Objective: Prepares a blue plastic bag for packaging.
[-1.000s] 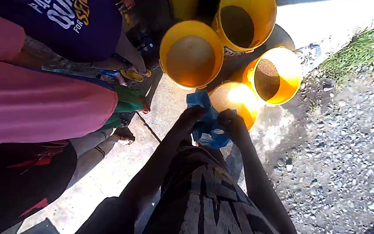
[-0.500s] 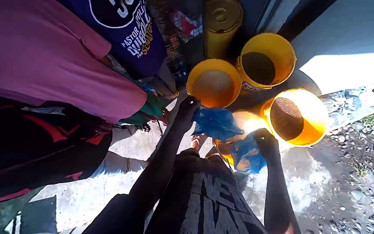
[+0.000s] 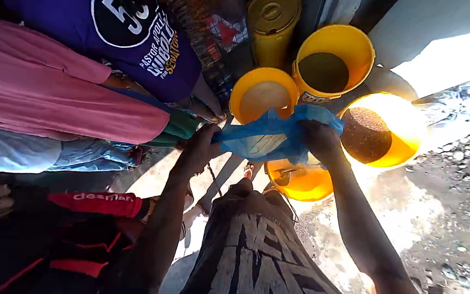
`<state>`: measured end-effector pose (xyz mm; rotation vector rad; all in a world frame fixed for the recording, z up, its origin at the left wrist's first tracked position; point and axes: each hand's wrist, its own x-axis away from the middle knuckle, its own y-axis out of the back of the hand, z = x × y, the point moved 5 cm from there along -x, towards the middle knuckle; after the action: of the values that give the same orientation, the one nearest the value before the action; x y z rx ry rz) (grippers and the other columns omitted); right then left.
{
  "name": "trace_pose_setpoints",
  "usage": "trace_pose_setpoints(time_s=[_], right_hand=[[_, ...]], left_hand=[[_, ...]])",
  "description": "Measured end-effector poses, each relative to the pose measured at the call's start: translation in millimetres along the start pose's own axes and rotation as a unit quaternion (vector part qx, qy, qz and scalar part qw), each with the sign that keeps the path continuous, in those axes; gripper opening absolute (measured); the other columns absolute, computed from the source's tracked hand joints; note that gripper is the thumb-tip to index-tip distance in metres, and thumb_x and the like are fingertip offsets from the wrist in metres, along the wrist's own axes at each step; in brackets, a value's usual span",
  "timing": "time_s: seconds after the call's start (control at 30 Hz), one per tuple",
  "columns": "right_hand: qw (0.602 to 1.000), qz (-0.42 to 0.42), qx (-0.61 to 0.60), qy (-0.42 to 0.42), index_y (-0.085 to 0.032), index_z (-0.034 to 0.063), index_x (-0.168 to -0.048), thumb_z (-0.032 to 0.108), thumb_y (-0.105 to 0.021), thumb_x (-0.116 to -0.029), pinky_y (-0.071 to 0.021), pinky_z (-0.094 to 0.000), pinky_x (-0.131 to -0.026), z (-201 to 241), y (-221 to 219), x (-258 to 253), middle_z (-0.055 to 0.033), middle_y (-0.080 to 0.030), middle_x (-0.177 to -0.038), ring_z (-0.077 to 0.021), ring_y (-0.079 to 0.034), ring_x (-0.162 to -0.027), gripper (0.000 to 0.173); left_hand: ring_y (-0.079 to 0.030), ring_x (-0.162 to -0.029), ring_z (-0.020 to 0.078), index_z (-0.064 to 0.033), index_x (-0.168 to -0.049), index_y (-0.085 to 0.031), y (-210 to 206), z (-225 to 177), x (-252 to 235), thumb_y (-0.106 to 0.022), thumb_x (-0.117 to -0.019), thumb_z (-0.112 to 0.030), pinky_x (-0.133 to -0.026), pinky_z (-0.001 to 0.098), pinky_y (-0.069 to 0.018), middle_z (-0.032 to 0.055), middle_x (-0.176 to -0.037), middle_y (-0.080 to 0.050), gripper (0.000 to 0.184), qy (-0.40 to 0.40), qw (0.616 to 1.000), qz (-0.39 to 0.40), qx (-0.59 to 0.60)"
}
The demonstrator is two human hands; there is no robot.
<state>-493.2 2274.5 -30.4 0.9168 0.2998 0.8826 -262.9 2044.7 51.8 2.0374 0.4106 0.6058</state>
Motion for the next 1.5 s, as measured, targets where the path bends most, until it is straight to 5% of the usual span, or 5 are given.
trace_pose_setpoints(time_s=[0.33,0.57,0.9,1.17,1.5], right_hand=[[0.86,-0.481,-0.018,0.168,-0.066,0.0083,-0.113,0.024,-0.055,-0.1044,-0.054,-0.0275,-0.082,44,134,92,-0.0081,-0.066,-0.105,-0.0115,-0.064,-0.096,0.021],[0.934,0.252,-0.116,-0.225,-0.07,0.0128,-0.13,0.02,-0.056,-0.1014,-0.047,-0.066,-0.101,-105,-156,79,-0.0188,-0.066,-0.129,-0.0415,-0.062,-0.121,0.032],[0.897,-0.237,-0.227,-0.297,-0.057,0.0095,-0.139,0.016,-0.043,-0.1076,-0.0556,-0.0346,-0.064,-37,27,15,-0.0065,-0.073,-0.107,-0.0144,-0.066,-0.076,0.035],[0.841,-0.37,-0.291,-0.267,-0.063,0.0103,-0.129,0.022,-0.038,-0.1101,-0.0491,-0.0241,-0.051,28,68,-31,-0.0003,-0.072,-0.101,-0.0072,-0.058,-0.062,0.034],[0.853,-0.479,-0.072,-0.193,-0.068,0.005,-0.104,0.012,-0.054,-0.1023,-0.0524,-0.0308,-0.093,94,21,-37,-0.0076,-0.065,-0.11,-0.0156,-0.06,-0.109,0.016]], left_hand=[[-0.058,-0.109,0.0141,-0.0147,-0.094,-0.061,21,-141,-2,-0.066,-0.0981,-0.025,-0.099,0.0314,-0.0469,0.001,-0.108,-0.061,0.012,-0.399,0.892,-0.196,0.08],[-0.069,-0.092,0.0274,0.0049,-0.12,-0.062,-169,12,-69,-0.062,-0.0985,-0.018,-0.088,0.0467,-0.0564,0.0182,-0.102,-0.07,0.031,-0.088,0.887,0.433,0.134],[-0.058,-0.065,0.0028,-0.0111,-0.131,-0.057,68,30,-295,-0.037,-0.1051,-0.007,-0.057,0.0195,-0.0505,-0.0036,-0.128,-0.066,0.033,-0.094,0.859,-0.103,0.492],[-0.058,-0.125,0.0294,-0.0044,-0.14,-0.054,-52,-105,-234,-0.079,-0.082,-0.055,-0.1,0.0492,-0.052,0.0153,-0.151,-0.049,0.081,-0.36,0.901,0.176,0.167],[-0.063,-0.067,0.014,-0.005,-0.094,-0.065,-50,-124,-242,-0.064,-0.1005,-0.027,-0.061,0.034,-0.0557,0.005,-0.076,-0.063,0.023,-0.354,0.896,0.168,0.209]])
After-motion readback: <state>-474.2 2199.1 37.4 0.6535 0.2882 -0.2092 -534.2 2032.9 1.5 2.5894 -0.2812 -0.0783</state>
